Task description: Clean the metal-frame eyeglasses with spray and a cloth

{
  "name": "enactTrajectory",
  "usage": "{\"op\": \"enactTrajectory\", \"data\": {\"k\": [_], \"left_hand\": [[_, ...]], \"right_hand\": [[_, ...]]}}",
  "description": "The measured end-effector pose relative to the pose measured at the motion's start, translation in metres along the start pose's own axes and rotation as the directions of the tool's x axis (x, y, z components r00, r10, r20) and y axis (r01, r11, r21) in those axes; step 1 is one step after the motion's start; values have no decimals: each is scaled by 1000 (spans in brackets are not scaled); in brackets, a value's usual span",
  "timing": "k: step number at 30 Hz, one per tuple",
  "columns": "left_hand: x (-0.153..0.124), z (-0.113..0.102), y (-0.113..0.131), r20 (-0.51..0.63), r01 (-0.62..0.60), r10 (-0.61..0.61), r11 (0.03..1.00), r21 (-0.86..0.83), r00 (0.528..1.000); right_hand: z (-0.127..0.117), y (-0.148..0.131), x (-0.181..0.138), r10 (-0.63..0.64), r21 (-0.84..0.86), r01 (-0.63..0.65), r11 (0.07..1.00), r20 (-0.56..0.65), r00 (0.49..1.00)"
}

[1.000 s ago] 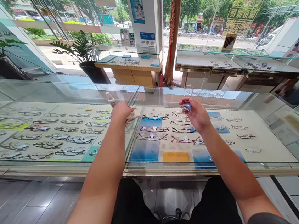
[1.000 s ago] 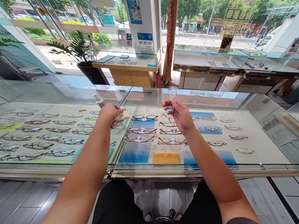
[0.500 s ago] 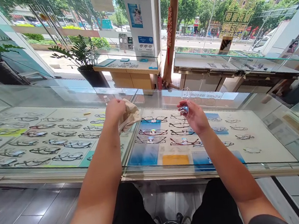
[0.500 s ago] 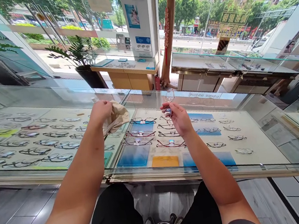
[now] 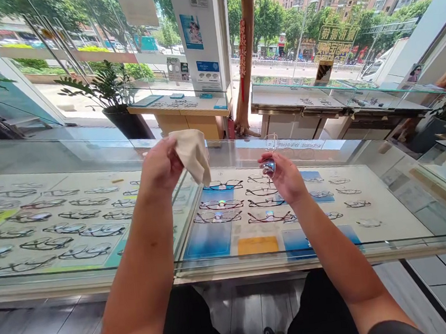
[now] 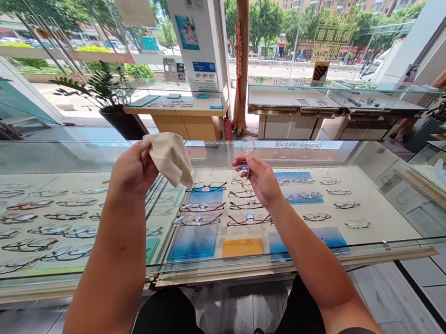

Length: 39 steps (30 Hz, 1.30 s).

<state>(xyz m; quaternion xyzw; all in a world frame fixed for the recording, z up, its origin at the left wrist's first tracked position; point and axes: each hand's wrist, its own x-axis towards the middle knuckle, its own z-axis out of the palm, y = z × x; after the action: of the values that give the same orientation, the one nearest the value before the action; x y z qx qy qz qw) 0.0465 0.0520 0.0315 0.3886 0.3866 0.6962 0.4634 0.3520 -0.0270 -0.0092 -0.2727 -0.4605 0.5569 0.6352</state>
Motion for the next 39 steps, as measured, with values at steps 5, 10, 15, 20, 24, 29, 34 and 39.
{"op": "enactTrajectory", "data": {"k": [5,10,15,20,24,29,34,39], "left_hand": [[-32,40,-8,239,158,-130,982,-102,962],[-62,62,-19,418,306,-259,951,-47,871],[-82,67,-26,599,326,-266,945,9,755],[-92,70,-25,677,293,-219,956,5,703],[-96,70,-23,696,248,-174,969,-5,697],[-99,70,-26,716,210,-148,978,2,682],[-102,71,-25,732,113,-107,993,42,672],[-104,72,-23,756,13,-77,996,90,650]], "right_hand": [[-1,-5,-1,-42,-19,41,999,-23,999],[1,-9,-1,-108,-51,103,993,-91,990],[6,-6,-3,-134,-79,126,989,-99,986],[10,-2,-5,-110,-84,104,991,-72,991],[11,0,-5,-108,-61,105,993,-58,992],[13,1,-5,-140,-99,133,986,-72,987],[14,3,-6,-136,-130,128,983,-56,989],[15,6,-7,-147,-151,136,979,-68,987]]}}
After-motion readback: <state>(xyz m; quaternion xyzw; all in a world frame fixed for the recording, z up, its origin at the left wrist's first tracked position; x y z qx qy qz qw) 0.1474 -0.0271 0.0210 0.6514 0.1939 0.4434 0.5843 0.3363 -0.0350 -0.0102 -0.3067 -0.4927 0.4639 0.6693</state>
